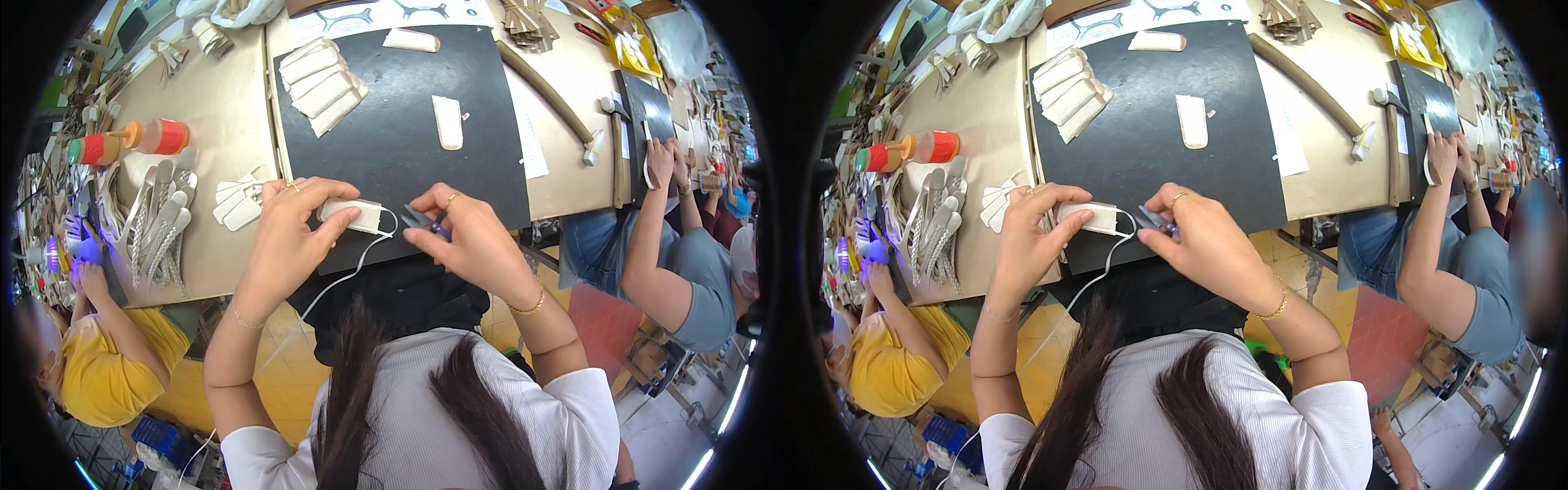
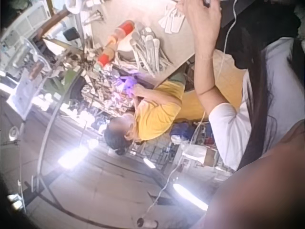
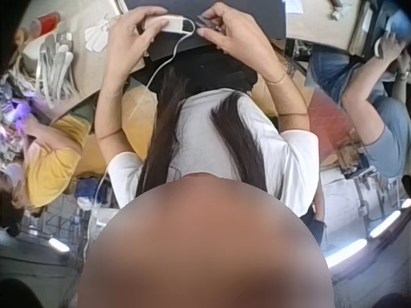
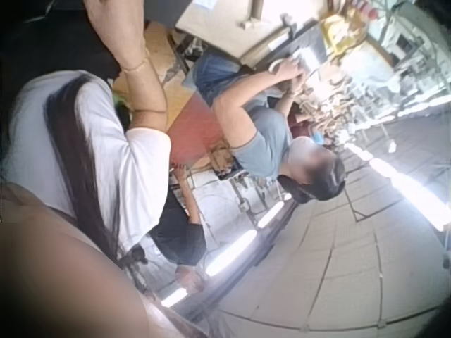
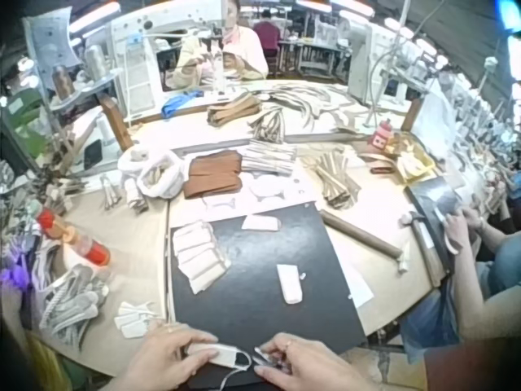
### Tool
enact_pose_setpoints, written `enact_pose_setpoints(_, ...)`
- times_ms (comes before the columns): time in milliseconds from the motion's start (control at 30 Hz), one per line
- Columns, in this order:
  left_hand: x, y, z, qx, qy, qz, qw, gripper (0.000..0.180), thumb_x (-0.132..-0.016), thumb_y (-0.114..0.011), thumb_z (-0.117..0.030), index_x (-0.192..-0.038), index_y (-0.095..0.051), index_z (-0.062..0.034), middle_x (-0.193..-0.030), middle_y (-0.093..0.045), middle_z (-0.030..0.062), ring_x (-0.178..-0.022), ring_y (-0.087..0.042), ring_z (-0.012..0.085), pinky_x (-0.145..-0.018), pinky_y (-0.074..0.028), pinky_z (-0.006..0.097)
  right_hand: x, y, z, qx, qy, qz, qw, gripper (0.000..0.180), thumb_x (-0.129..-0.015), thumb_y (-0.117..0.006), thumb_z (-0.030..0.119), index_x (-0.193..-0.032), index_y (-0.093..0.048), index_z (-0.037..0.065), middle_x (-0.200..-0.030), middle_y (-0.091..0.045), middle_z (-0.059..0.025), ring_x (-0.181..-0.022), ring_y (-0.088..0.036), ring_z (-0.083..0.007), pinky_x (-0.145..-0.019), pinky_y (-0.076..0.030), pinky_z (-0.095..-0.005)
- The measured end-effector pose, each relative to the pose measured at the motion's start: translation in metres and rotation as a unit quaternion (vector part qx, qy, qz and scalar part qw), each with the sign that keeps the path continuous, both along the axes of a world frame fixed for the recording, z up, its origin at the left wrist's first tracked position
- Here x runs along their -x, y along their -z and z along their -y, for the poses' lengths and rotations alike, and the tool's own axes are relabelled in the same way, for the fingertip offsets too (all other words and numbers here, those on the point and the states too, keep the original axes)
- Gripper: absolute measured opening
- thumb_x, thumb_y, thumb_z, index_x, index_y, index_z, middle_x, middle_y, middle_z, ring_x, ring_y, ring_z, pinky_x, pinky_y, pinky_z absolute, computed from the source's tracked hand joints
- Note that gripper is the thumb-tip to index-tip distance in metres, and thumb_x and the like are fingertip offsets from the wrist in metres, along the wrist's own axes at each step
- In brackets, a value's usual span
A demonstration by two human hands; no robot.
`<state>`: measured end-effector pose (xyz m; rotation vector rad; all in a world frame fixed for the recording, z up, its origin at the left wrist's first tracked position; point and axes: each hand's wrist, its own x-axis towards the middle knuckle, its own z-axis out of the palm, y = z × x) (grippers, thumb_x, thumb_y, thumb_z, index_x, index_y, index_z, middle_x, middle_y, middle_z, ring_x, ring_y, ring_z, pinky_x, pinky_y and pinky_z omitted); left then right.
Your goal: The person repeatedly picks up small white rectangular pieces, wraps them with a white string, and places them on a black mat. They handle the pieces one at a time, occasionally adjusting the string and stacking completed pieces.
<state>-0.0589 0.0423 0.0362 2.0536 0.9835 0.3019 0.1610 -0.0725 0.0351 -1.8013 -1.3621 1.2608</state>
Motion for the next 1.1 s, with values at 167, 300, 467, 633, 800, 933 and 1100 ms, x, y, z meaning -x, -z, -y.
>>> enact_pose_setpoints(167, -0.002, -0.009, 0.003, -0.036, 0.019, 0.003, 0.999, 0.017, -0.087, -0.078, -0.015, -0.101, -0.075, -0.0064, -0.089, -0.072, 0.0057, -0.082, -0.061, 0.0203, -0.091, -0.036, 0.036, 0.012, 0.001, -0.007, 0.034, -0.014, -0.038, 0.999, 0.025, -0.094, -0.074, 0.014, -0.103, -0.06, -0.005, -0.074, -0.069, -0.0097, -0.051, -0.065, -0.0123, -0.045, -0.049, -0.0265)
enact_pose_setpoints(300, -0.002, -0.011, 0.005, -0.07, 0.028, 0.013, 0.997, 0.016, -0.087, -0.078, -0.013, -0.101, -0.075, -0.0065, -0.085, -0.071, 0.005, -0.08, -0.06, 0.0193, -0.092, -0.034, 0.036, 0.015, 0.003, -0.012, 0.037, -0.016, -0.02, 0.999, 0.024, -0.096, -0.072, 0.014, -0.103, -0.059, -0.005, -0.068, -0.068, -0.0084, -0.049, -0.065, -0.0132, -0.044, -0.048, -0.0269)
enact_pose_setpoints(467, -0.003, -0.01, 0.007, -0.063, 0.022, 0.016, 0.998, 0.016, -0.087, -0.079, -0.012, -0.101, -0.075, -0.0068, -0.08, -0.068, 0.0039, -0.079, -0.059, 0.0185, -0.09, -0.034, 0.035, 0.016, 0.005, -0.014, 0.033, -0.001, -0.025, 0.999, 0.024, -0.096, -0.071, 0.014, -0.103, -0.058, -0.005, -0.064, -0.065, -0.008, -0.047, -0.064, -0.0145, -0.042, -0.047, -0.0279)
enact_pose_setpoints(633, -0.006, -0.006, 0.009, -0.08, 0.026, 0.024, 0.996, 0.015, -0.087, -0.079, -0.013, -0.101, -0.075, -0.0073, -0.077, -0.067, 0.0038, -0.077, -0.059, 0.0184, -0.09, -0.033, 0.035, 0.015, 0.007, -0.02, 0.045, -0.001, -0.017, 0.999, 0.022, -0.097, -0.069, 0.012, -0.103, -0.057, -0.005, -0.064, -0.065, -0.0132, -0.051, -0.066, -0.0208, -0.048, -0.049, -0.0328)
enact_pose_setpoints(800, -0.007, 0.004, 0.007, -0.086, 0.013, 0.023, 0.996, 0.015, -0.088, -0.078, -0.013, -0.101, -0.075, -0.0065, -0.08, -0.07, 0.0045, -0.075, -0.06, 0.0186, -0.092, -0.035, 0.034, 0.013, 0.016, -0.024, 0.074, 0.025, -0.041, 0.996, 0.023, -0.098, -0.068, 0.014, -0.104, -0.057, -0.005, -0.067, -0.065, -0.0092, -0.046, -0.063, -0.0143, -0.04, -0.046, -0.0283)
enact_pose_setpoints(933, 0.01, 0.012, -0.011, -0.088, -0.054, 0.015, 0.995, 0.018, -0.089, -0.078, -0.017, -0.103, -0.075, -0.0053, -0.089, -0.074, 0.0052, -0.08, -0.061, 0.0162, -0.091, -0.039, 0.033, 0.006, 0.027, -0.018, 0.013, 0.068, 0.026, 0.997, 0.026, -0.097, -0.071, 0.016, -0.107, -0.058, -0.003, -0.075, -0.066, -0.0122, -0.057, -0.064, -0.0168, -0.052, -0.05, -0.0315)
enact_pose_setpoints(1100, 0.061, 0.014, -0.057, -0.009, -0.162, 0.017, 0.987, 0.02, -0.09, -0.076, -0.014, -0.105, -0.074, -0.0003, -0.087, -0.072, 0.0059, -0.076, -0.058, 0.011, -0.074, -0.045, 0.028, 0.001, 0.035, -0.009, -0.052, 0.007, 0.106, 0.993, 0.033, -0.09, -0.08, 0.025, -0.107, -0.064, 0.002, -0.08, -0.066, -0.0128, -0.067, -0.06, -0.0233, -0.066, -0.05, -0.0358)
